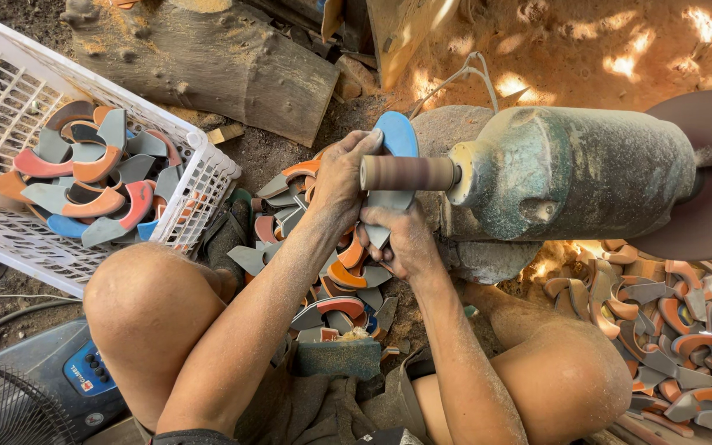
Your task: The person sits on the ground and sands the edges of multiple colorful slipper soles using a rotating grinding wheel. They handle each sole one at a time, rotating it against the wheel to smooth the edges, then place the finished items into a white basket.
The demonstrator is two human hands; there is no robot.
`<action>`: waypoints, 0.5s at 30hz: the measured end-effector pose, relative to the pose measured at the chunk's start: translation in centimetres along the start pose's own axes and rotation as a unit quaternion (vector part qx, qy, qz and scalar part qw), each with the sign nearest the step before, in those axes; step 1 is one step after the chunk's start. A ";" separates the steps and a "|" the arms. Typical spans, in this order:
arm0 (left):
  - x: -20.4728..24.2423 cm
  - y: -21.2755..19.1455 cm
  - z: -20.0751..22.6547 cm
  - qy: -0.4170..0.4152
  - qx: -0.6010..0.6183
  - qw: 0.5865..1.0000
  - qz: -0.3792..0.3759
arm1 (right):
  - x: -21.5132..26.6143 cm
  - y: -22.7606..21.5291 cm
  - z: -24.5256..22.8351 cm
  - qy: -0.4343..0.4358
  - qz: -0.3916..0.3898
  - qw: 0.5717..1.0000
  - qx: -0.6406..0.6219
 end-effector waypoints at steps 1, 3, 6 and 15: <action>0.4 0.1 0.0 0.005 0.009 1.000 -0.008 | 0.2 0.1 0.4 -0.009 -0.001 1.000 0.015; 1.5 0.3 0.1 -0.008 -0.031 0.999 -0.022 | 0.8 0.4 1.5 -0.025 -0.001 0.999 0.045; 3.0 0.3 -0.1 -0.026 -0.084 0.996 -0.036 | 1.9 1.1 3.6 -0.074 -0.015 0.997 0.009; 6.9 1.2 -1.0 -0.116 -0.170 0.970 -0.129 | 5.5 0.9 8.6 -0.111 -0.042 0.990 0.072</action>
Point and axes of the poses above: each hand's wrist, its own x-axis away from the middle knuckle, its own y-axis out of the palm, z = x × y, the point moved 3 cm from there along -x, towards the middle knuckle, and after that the axes turned 11 degrees about -z, right-handed, at the moved point
